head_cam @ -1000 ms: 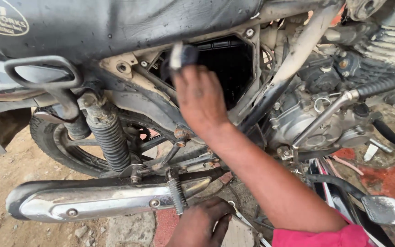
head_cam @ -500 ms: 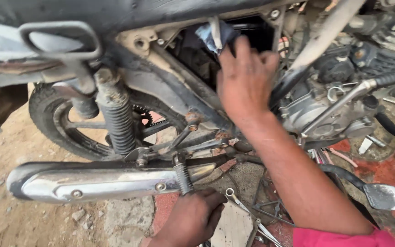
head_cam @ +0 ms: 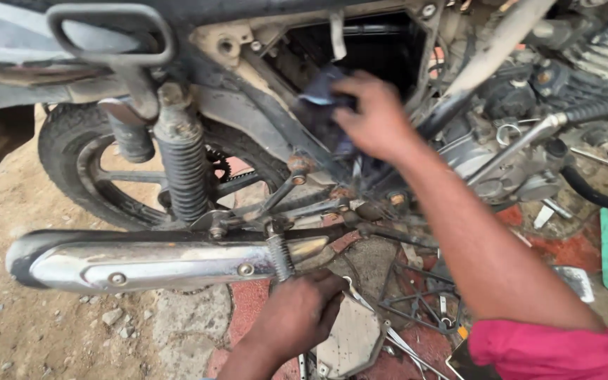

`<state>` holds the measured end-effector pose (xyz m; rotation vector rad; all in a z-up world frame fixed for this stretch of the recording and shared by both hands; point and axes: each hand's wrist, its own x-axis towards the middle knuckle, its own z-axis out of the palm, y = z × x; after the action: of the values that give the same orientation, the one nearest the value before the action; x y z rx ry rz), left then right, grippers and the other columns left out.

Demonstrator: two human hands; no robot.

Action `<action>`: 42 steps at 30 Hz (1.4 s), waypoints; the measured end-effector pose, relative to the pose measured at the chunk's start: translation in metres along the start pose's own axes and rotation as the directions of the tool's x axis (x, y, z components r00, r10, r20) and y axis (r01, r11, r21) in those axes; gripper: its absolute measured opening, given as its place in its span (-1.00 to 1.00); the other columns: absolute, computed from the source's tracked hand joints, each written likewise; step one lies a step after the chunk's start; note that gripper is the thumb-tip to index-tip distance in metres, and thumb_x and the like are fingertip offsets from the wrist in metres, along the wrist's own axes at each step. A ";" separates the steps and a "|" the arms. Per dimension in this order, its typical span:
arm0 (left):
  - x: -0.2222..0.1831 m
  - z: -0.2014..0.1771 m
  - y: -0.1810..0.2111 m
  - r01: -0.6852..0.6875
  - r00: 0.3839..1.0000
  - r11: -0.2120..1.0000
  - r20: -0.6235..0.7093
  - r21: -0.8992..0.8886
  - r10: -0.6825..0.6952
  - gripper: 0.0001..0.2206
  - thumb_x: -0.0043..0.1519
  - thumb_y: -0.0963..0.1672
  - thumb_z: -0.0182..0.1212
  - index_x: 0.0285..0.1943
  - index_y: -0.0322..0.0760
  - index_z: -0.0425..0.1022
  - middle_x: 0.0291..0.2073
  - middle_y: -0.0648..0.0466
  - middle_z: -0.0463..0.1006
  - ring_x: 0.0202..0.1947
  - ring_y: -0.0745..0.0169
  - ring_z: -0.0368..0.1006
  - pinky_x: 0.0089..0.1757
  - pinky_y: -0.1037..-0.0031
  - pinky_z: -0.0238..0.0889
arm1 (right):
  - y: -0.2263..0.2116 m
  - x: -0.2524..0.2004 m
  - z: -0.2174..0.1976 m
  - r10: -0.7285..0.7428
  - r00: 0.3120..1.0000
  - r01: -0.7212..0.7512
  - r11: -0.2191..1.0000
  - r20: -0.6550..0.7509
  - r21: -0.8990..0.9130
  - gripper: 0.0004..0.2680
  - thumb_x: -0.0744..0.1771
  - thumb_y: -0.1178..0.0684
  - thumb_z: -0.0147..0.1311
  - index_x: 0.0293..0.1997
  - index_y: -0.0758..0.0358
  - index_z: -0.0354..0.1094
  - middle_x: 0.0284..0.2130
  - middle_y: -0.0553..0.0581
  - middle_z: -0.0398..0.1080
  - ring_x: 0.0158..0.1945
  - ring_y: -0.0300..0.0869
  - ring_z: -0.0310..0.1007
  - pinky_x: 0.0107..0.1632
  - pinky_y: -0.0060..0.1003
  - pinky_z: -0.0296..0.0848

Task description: Cleaning the air filter housing and components of a motorcycle using a brush and cloth.

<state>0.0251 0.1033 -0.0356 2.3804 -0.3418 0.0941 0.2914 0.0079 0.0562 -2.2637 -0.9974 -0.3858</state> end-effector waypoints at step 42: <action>0.003 0.012 -0.022 -0.072 0.843 0.986 -0.538 -0.152 -0.022 -0.83 0.39 -0.26 0.18 0.13 -0.37 0.47 -0.10 0.08 0.59 -0.12 0.39 0.52 -0.11 0.54 0.37 | -0.005 -0.258 -0.102 0.034 0.590 -0.127 0.991 0.807 0.051 -0.48 0.23 -0.24 0.23 0.34 -0.09 0.31 0.23 0.08 0.41 0.28 -0.01 0.35 0.23 -0.01 0.28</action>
<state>0.0337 0.1098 -0.0583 2.0716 -0.1018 0.7080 0.1130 -0.1993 0.0098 -2.3751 -1.2764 0.8298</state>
